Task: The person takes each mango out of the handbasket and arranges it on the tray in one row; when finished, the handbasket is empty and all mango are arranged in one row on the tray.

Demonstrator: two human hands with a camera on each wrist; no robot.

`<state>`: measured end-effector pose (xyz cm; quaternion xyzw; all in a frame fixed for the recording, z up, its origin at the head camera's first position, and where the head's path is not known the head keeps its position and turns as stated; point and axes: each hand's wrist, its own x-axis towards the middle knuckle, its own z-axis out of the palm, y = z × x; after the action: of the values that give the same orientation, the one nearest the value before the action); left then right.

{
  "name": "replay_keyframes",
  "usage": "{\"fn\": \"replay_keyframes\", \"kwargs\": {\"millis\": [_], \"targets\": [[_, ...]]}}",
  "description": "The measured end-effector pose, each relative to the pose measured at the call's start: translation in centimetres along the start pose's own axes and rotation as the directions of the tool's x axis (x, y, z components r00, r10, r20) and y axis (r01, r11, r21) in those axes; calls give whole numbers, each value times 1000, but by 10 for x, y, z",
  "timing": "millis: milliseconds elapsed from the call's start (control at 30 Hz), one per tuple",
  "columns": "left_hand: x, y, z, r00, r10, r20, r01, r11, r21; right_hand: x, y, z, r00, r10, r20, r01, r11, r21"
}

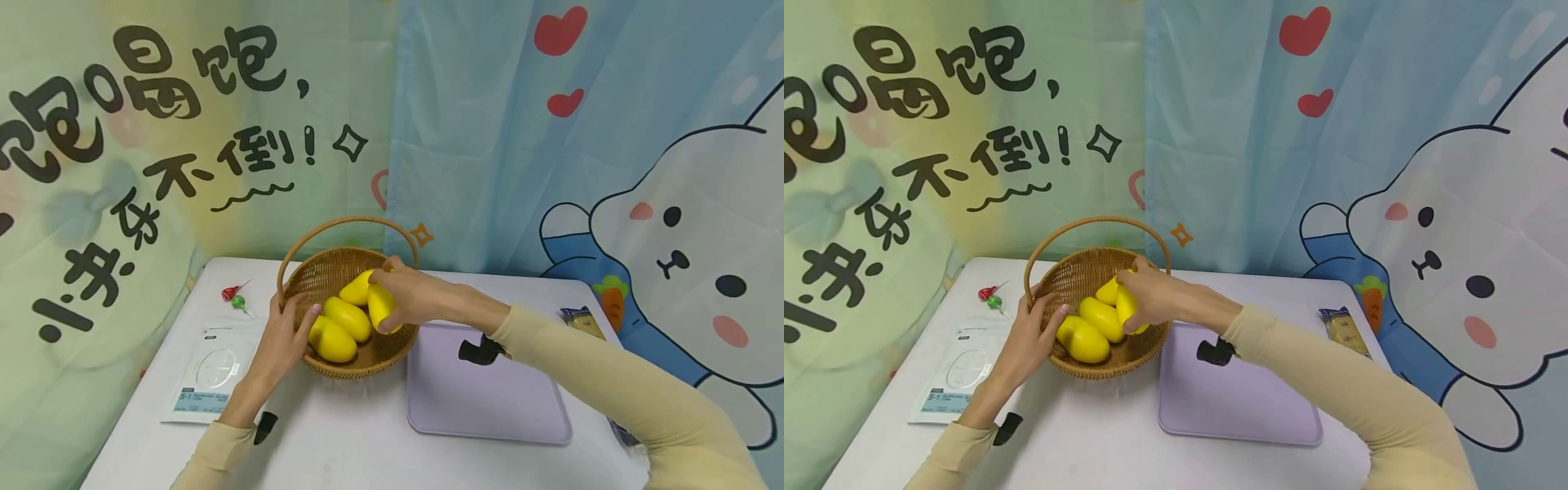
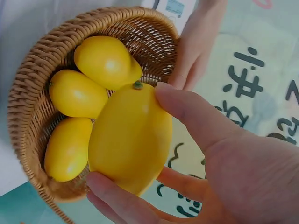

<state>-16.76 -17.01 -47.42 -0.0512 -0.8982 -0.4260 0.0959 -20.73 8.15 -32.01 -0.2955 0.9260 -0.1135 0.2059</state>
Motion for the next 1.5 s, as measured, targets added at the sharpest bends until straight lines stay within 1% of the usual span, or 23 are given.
{"fn": "replay_keyframes", "kwargs": {"millis": [133, 333, 467, 567, 667, 800, 933, 1067, 1200, 1333, 1500], "targets": [[-1, 0, -2, 1000, -6, 8, 6, 1000, -10, -24, 9, -1, 998, 3, -65, 0, 999, 44], [0, 0, -2, 1000, -5, 13, 6, 1000, -15, -56, 27, 4, 990, -6, -144, 15, 998, 58], [-1, -1, -1, 1000, -9, 12, 9, 1000, -14, -72, 40, 11, 981, -3, -193, 16, 998, 66], [0, -2, -1, 1000, -12, 11, 12, 1000, -8, -81, 50, 17, 976, 18, -218, -3, 998, 70], [0, -2, -1, 1000, -14, 7, 14, 1000, -1, -87, 60, 24, 973, 54, -223, -37, 996, 83], [0, -1, -2, 1000, -22, 7, 22, 1000, 4, -86, 74, 42, 970, 109, -218, -82, 988, 129], [0, -2, -2, 1000, -24, 8, 24, 1000, 4, -76, 88, 69, 969, 140, -206, -107, 981, 163], [0, -3, -1, 1000, -28, 8, 28, 1000, 2, -63, 99, 100, 972, 123, -199, -83, 977, 198], [0, -3, -1, 999, -34, 10, 34, 999, -3, -53, 106, 125, 972, 90, -218, -41, 974, 222], [0, -4, -1, 999, -30, 13, 31, 1000, -4, -48, 110, 140, 973, 85, -216, -38, 976, 214], [1, -4, -1, 1000, -23, 9, 23, 1000, -2, -46, 111, 149, 976, 79, -201, -38, 979, 200]]}}
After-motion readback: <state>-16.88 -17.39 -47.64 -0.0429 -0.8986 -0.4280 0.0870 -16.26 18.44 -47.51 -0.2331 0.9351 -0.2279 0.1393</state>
